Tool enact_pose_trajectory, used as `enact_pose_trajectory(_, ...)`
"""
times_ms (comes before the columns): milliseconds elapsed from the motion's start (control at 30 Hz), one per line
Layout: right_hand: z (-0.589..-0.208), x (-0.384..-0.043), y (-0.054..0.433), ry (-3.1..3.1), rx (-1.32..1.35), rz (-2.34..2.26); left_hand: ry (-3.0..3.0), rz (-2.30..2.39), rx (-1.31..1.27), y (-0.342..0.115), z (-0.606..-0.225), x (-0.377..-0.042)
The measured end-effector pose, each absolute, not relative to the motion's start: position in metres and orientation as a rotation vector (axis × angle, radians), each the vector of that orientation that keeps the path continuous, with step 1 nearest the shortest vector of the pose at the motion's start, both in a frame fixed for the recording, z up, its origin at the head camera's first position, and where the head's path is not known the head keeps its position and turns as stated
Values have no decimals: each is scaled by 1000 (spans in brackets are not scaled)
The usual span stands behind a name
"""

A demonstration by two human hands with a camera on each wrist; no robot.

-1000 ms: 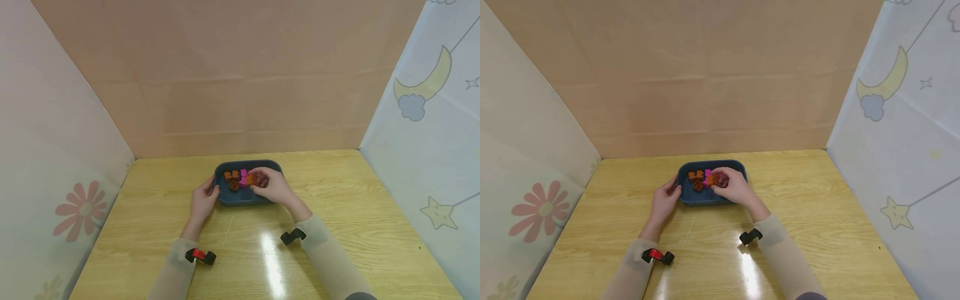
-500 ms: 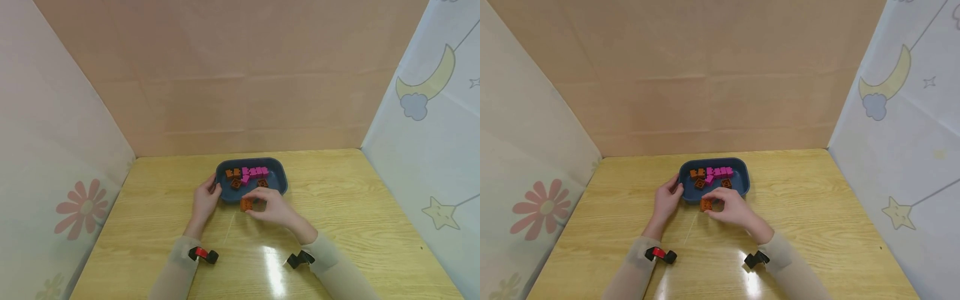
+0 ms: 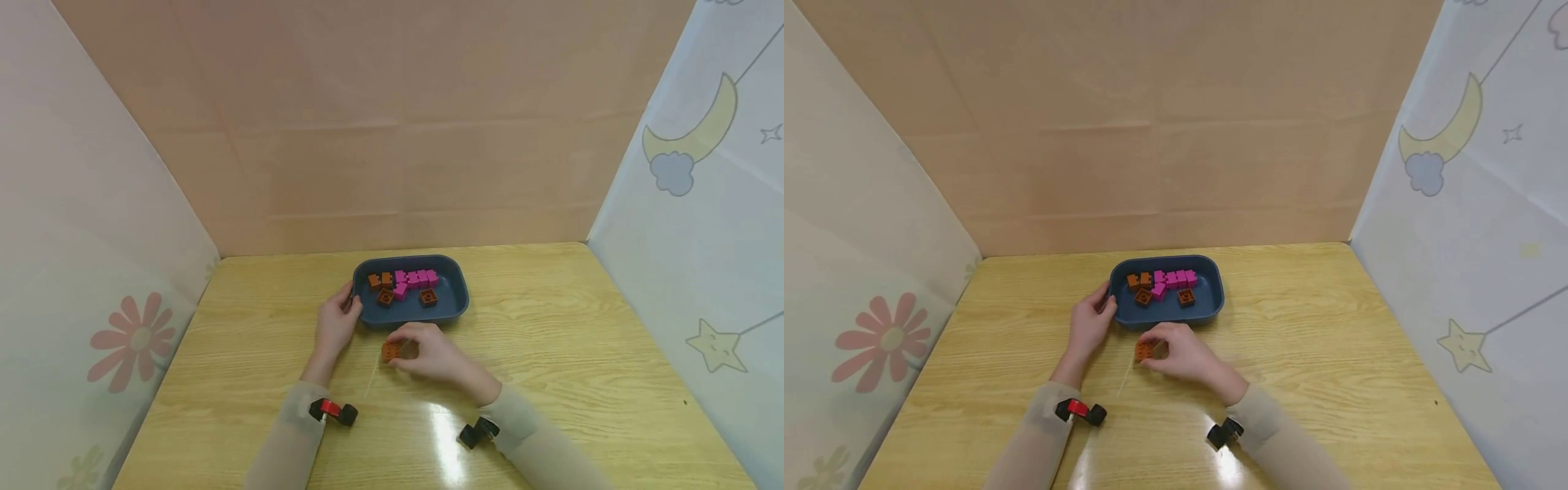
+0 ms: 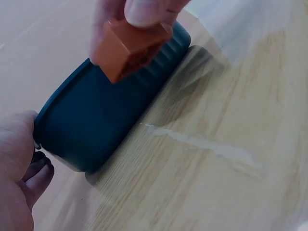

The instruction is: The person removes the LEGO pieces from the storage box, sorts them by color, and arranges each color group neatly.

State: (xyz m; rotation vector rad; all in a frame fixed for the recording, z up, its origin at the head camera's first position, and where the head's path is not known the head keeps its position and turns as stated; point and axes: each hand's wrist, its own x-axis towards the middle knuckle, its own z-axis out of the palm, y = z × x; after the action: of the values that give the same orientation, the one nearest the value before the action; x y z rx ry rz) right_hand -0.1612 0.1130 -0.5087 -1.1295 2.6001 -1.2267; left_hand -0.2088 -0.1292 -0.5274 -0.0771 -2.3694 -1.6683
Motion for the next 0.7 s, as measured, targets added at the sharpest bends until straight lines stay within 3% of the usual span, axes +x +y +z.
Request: enact_pose_trajectory(700, -517, -166, 92, 2651, -1075, -1016, -2381, -1716, -121, -135, -530, -210)
